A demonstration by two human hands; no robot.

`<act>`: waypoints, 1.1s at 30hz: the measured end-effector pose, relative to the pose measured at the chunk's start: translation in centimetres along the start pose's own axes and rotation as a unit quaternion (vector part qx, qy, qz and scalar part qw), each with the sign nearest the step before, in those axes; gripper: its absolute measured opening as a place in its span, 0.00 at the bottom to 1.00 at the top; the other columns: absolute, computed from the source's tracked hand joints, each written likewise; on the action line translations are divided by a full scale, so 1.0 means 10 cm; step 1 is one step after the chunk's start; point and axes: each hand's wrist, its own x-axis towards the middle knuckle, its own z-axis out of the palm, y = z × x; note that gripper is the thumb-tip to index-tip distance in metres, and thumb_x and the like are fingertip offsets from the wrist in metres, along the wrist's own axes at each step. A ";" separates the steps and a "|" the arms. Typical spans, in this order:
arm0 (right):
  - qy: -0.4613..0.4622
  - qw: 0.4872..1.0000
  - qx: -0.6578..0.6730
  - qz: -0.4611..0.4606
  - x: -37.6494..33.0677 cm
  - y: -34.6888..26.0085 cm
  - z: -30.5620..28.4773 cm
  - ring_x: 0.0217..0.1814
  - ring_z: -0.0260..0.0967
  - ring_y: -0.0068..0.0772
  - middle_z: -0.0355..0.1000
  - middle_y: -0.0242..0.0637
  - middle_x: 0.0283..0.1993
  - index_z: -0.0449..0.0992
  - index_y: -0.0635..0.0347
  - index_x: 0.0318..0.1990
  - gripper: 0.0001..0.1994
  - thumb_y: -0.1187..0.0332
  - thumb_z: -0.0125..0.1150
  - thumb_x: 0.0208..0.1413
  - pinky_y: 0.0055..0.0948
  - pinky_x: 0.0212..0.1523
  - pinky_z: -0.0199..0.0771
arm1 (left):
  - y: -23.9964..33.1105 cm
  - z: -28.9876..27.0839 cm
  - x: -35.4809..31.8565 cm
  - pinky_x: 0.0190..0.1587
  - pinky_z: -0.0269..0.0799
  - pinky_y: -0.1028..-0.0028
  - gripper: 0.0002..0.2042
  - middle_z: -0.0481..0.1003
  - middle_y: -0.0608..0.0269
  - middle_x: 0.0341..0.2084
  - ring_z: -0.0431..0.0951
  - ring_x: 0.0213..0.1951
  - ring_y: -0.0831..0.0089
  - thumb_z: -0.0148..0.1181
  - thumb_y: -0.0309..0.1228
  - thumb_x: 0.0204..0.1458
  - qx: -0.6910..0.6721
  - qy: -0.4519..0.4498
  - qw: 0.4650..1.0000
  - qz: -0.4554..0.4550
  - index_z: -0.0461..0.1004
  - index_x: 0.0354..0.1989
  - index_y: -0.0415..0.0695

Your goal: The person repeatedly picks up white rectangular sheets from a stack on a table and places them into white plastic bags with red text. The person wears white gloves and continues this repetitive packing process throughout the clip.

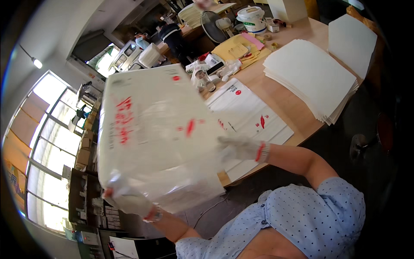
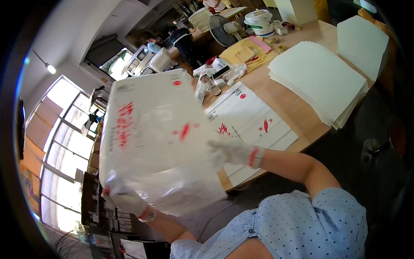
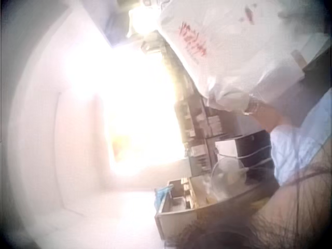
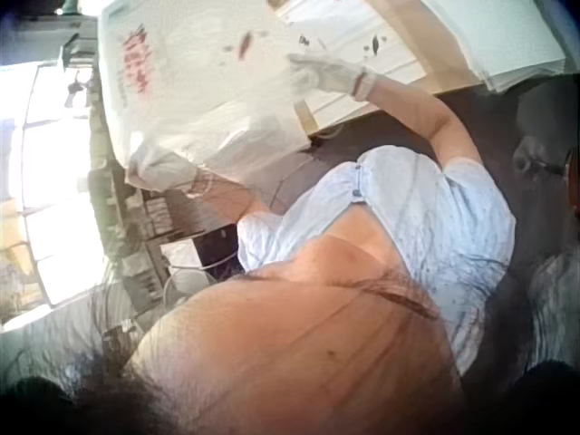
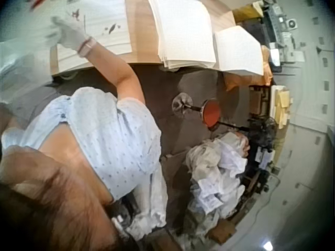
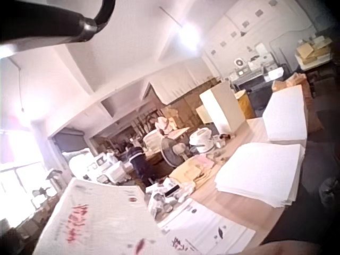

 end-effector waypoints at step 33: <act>0.121 0.984 -0.079 -0.106 -0.52 1.13 -2.20 0.31 0.69 0.34 0.69 0.35 0.31 0.69 0.65 0.43 0.19 0.59 0.59 0.50 0.36 0.35 0.72 | 1.41 1.44 -3.74 0.34 0.68 0.63 0.15 0.76 0.54 0.27 0.77 0.31 0.59 0.48 0.43 0.53 -0.126 -0.815 0.559 -0.087 0.74 0.32 0.44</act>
